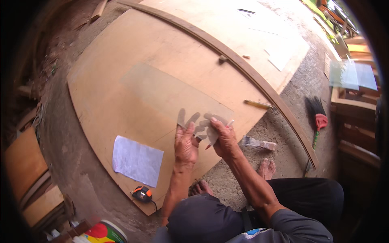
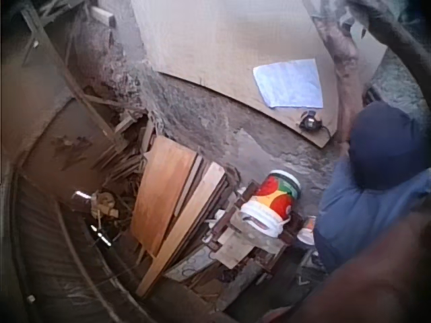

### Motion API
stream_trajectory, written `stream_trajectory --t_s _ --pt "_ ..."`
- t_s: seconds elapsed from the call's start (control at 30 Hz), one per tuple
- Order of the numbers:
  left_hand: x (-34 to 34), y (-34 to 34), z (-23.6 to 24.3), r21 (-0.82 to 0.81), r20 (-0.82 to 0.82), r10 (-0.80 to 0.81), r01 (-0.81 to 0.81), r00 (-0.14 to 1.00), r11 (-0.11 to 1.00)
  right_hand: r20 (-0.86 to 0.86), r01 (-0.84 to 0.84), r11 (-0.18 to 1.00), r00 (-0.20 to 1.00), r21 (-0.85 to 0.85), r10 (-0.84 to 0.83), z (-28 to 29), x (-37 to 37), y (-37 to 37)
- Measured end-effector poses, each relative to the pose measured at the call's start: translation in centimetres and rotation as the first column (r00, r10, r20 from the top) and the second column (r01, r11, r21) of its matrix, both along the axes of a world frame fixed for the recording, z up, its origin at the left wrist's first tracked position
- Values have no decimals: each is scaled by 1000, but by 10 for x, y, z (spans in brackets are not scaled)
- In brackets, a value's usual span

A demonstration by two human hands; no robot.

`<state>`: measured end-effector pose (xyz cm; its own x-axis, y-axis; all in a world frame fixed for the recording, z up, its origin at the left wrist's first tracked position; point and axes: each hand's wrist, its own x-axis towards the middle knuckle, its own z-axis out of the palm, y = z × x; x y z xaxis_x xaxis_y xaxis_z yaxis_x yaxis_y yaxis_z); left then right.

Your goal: The person measures and marks a rectangular glass pane using a wooden straightedge, a glass cutter, and a pencil. They record measurements on a notepad, then move the glass to a wooden rack and measure a wooden frame with a tape measure.

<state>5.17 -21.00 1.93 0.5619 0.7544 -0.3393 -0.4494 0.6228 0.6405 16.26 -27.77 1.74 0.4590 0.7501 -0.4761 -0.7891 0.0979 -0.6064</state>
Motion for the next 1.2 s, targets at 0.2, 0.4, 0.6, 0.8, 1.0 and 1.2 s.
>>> stream_trajectory --t_s 0.2,0.4,0.6,0.8,1.0,1.2 --pt "-66 0 161 298 -563 -200 423 802 856 136 -31 998 990 61 22 31 48 25" --pt "-58 -51 239 408 -913 -23 913 408 4 76 25 996 997 -85 -19 106 66 13" --pt "-13 -74 276 165 -970 -156 975 188 147 19 275 927 960 -256 -280 251 95 -24" --pt "1 -123 332 41 -987 147 993 58 -115 225 437 759 899 -481 -375 419 159 -137" --pt "28 -152 389 -144 -989 68 974 -134 -175 307 558 657 829 -507 -467 516 239 -279" --pt "146 -179 429 -167 -981 -77 979 -177 -120 437 699 562 715 -443 -546 569 326 -387"
